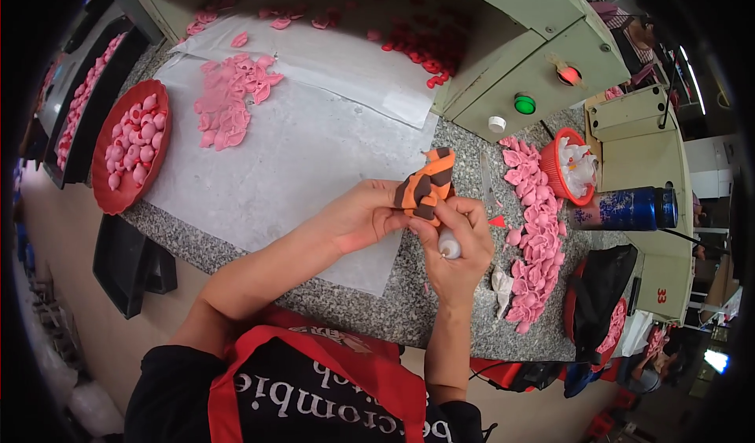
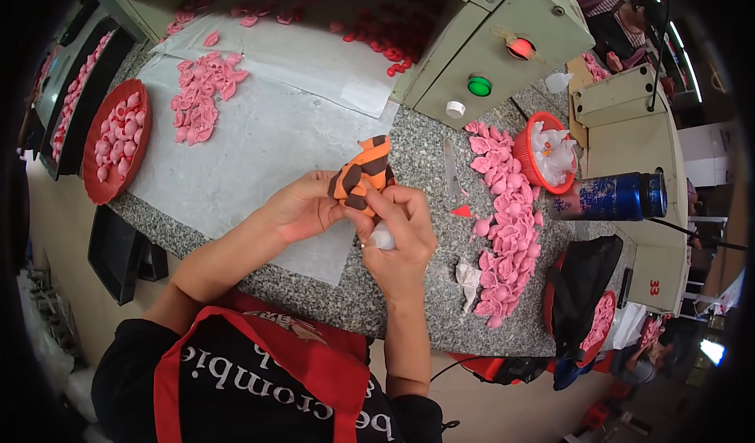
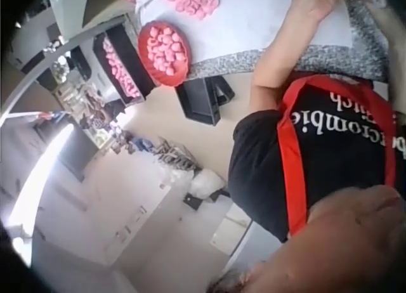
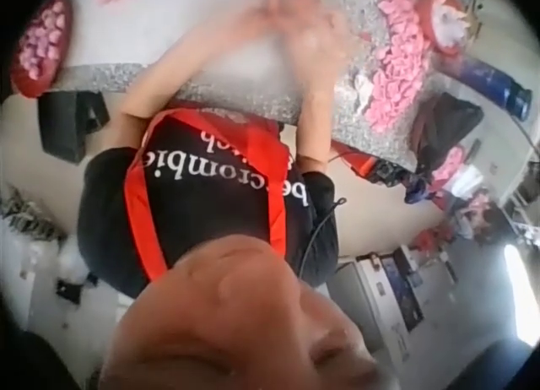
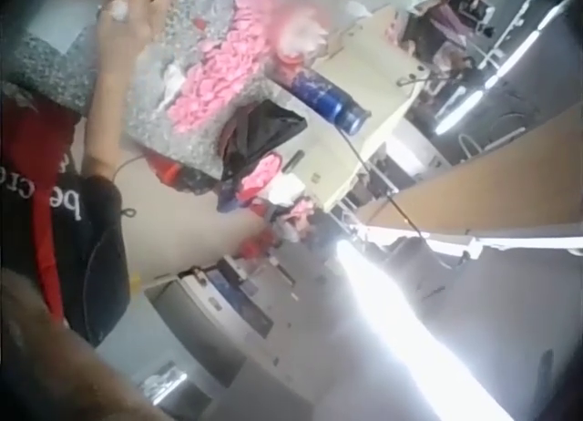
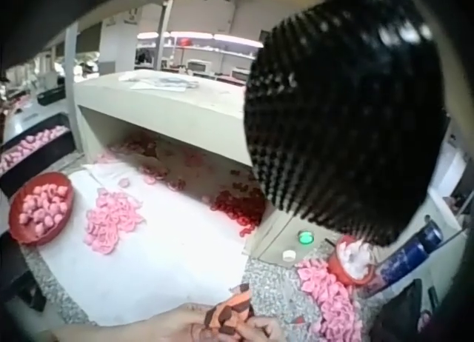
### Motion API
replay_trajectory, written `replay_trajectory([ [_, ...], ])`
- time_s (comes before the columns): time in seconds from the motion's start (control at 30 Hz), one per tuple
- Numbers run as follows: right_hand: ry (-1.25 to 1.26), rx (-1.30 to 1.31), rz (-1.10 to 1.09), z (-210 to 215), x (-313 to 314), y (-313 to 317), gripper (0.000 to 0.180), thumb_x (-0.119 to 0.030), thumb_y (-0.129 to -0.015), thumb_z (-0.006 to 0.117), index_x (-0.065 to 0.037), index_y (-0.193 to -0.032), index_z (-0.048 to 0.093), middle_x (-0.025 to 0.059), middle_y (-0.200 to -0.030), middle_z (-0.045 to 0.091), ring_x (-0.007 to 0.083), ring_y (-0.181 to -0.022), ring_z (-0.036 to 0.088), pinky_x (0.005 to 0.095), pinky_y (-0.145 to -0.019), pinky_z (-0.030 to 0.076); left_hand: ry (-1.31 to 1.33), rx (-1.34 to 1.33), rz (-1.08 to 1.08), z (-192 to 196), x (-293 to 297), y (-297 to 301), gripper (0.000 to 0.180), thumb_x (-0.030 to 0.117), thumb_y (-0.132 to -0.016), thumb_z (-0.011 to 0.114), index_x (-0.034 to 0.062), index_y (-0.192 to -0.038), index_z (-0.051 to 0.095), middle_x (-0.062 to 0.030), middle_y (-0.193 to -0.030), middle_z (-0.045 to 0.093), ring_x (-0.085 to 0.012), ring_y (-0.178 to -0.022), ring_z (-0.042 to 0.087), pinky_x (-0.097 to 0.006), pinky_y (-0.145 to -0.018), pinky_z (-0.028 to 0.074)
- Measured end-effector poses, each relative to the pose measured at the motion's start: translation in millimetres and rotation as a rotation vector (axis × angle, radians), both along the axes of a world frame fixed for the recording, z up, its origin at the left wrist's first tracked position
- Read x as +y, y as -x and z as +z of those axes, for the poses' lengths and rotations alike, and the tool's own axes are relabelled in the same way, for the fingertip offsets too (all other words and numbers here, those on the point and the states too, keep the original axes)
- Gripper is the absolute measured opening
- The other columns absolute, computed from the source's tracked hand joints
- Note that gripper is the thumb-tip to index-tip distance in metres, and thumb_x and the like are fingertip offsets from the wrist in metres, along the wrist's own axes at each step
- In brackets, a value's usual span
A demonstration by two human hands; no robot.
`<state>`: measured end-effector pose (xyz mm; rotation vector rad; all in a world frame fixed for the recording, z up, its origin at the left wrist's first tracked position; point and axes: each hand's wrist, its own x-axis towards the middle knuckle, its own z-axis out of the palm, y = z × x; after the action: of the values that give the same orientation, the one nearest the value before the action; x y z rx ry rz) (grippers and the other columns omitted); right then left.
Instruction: Assembling small pink clay components into figurines using a liquid applicator bottle on a studio workbench.
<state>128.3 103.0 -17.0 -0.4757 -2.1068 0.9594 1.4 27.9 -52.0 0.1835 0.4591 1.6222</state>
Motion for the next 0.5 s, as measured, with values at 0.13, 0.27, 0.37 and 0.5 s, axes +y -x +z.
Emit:
replay_trajectory([
  [0.13,-0.058,0.074,-0.096,-5,-3,3,0.022,0.000,-0.064,0.072,0.002,-0.081,0.059,0.0094,-0.081,0.057,0.0145,-0.064,0.054,0.0219,-0.055,0.042,0.005,-0.020,0.013,-10,1,-5,0.031,0.015,-0.077,0.060,-0.0050,-0.101,0.055,-0.0132,-0.102,0.058,-0.0166,-0.093,0.058,-0.028,-0.081,0.047],
  [0.27,-0.081,0.033,-0.093,-5,4,-7,0.020,0.001,-0.064,0.071,0.003,-0.078,0.057,0.0092,-0.078,0.057,0.0140,-0.063,0.054,0.0217,-0.054,0.042,0.007,-0.065,0.014,-11,1,-9,0.031,0.014,-0.083,0.052,-0.0073,-0.106,0.051,-0.0137,-0.102,0.057,-0.0163,-0.092,0.057,-0.026,-0.082,0.046],
  [0.37,0.390,-0.206,0.432,8,28,-32,0.021,0.002,-0.063,0.069,0.003,-0.082,0.059,0.0095,-0.086,0.057,0.0123,-0.064,0.055,0.0209,-0.055,0.043,0.007,-0.033,-0.049,-9,3,2,0.046,0.025,-0.083,0.055,-0.0061,-0.114,0.044,-0.0145,-0.103,0.056,-0.0182,-0.095,0.056,-0.029,-0.083,0.045],
  [0.5,0.342,-0.304,0.114,20,37,-39,0.040,0.005,-0.061,0.068,0.000,-0.100,0.058,0.0107,-0.099,0.055,0.0106,-0.067,0.055,0.0202,-0.060,0.044,-0.076,-0.043,-0.135,-1,-1,-1,0.045,0.020,-0.083,0.055,-0.0071,-0.117,0.042,-0.0162,-0.106,0.055,-0.0204,-0.090,0.059,-0.030,-0.083,0.046],
])
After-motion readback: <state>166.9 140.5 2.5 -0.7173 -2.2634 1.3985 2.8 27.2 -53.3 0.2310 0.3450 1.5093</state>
